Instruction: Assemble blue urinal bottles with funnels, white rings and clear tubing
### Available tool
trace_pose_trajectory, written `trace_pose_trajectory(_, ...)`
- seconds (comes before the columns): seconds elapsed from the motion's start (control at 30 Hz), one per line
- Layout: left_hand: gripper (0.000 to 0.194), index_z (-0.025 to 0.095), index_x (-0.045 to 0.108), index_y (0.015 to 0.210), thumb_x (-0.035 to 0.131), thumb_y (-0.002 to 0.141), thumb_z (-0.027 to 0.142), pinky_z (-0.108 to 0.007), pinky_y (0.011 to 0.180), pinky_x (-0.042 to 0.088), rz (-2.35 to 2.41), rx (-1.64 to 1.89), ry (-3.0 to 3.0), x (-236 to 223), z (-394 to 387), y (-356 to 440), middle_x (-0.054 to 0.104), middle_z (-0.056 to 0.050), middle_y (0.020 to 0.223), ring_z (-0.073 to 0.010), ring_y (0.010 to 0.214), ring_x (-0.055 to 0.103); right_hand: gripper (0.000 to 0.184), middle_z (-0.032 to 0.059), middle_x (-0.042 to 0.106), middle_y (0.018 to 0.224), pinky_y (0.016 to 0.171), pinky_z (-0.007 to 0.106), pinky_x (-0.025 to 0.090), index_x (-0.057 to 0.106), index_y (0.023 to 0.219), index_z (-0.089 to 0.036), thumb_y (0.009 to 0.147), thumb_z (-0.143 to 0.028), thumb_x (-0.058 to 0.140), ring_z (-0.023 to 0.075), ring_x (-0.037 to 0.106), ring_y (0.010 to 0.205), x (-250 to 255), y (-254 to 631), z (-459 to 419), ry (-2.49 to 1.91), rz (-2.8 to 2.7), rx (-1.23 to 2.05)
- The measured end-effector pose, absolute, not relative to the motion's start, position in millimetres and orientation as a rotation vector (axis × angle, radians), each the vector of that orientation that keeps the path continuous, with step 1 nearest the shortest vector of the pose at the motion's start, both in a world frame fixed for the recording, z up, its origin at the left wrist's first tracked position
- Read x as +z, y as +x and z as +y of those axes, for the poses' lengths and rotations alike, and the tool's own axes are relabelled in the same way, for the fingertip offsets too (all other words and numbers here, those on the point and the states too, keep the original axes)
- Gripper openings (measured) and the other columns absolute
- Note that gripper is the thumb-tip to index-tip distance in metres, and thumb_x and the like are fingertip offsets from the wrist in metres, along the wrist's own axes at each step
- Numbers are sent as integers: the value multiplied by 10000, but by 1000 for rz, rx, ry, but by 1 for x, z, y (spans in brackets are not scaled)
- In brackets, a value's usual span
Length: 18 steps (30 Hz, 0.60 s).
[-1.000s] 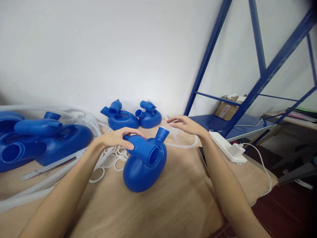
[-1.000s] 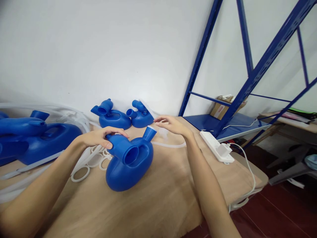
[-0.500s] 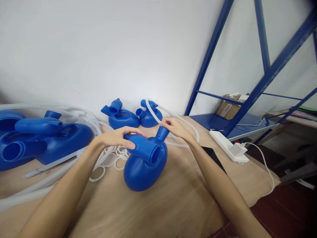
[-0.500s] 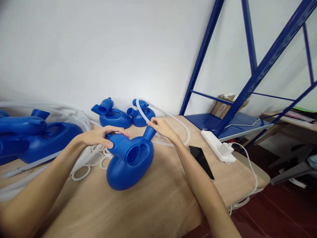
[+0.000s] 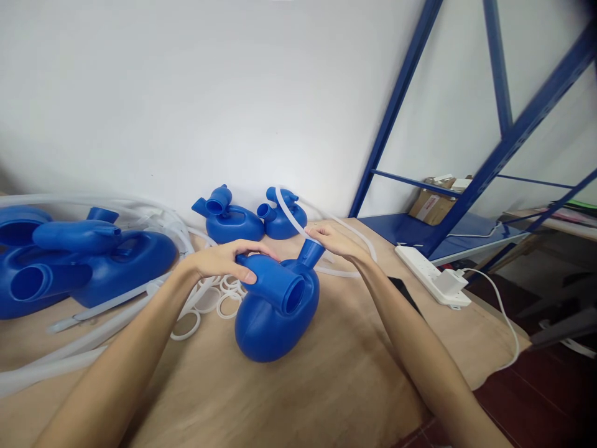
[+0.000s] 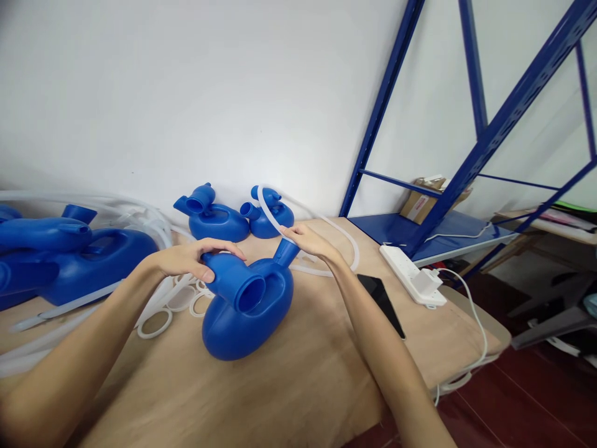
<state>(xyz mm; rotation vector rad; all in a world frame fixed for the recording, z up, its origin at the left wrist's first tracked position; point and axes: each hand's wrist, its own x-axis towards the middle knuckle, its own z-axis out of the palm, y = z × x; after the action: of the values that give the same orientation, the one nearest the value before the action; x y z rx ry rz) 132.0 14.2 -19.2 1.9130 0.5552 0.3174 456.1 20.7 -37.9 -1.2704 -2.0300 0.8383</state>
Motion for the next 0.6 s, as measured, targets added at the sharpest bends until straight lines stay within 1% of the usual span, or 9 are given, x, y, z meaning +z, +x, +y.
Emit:
trace_pose_trajectory(0.1,729,243,707,1288,913,665,561,-374,990,538,516,295,1934,-20,13,134,674,-99,1352,-317,1236,618,634,-51,286,618,560,295,196,344,616,-221,951,-736,504,111,229,575,-32,453,14,-1288,-2034,875)
trace_pose_trajectory(0.17,751,249,701,1300,914,657,574,-379,1007,531,503,275,1950,-21,13,135,671,-92,1355,-323,1248,611,636,-47,324,587,561,295,210,382,584,-217,923,-723,565,108,257,559,-28,449,9,-1316,-2015,916)
trace_pose_trajectory(0.3,782,257,678,1333,921,657,568,-411,1074,508,478,226,1970,-20,13,133,653,-93,1402,-343,1311,581,564,-41,372,583,566,292,262,419,568,-212,900,-608,644,105,304,557,-32,446,10,-1283,-1893,1014)
trace_pose_trajectory(0.4,749,261,690,1320,924,670,552,-429,1142,461,423,188,2006,-17,11,132,625,-96,1465,-350,1384,532,483,-53,344,585,531,280,250,400,591,-223,878,-519,653,97,277,540,-42,449,19,-1224,-1763,1097)
trace_pose_trajectory(0.5,736,267,708,1298,927,661,564,-437,1151,450,398,171,2022,-14,8,132,591,-100,1516,-363,1416,502,492,-66,296,588,500,278,223,351,623,-247,849,-578,635,97,231,533,-50,455,29,-1205,-1674,1113)
trace_pose_trajectory(0.6,722,268,703,1306,910,685,572,-446,1171,420,399,196,2053,-12,6,134,605,-96,1500,-356,1410,512,540,-58,295,613,529,285,228,344,635,-244,844,-641,646,105,237,568,-44,457,29,-1198,-1622,1010)
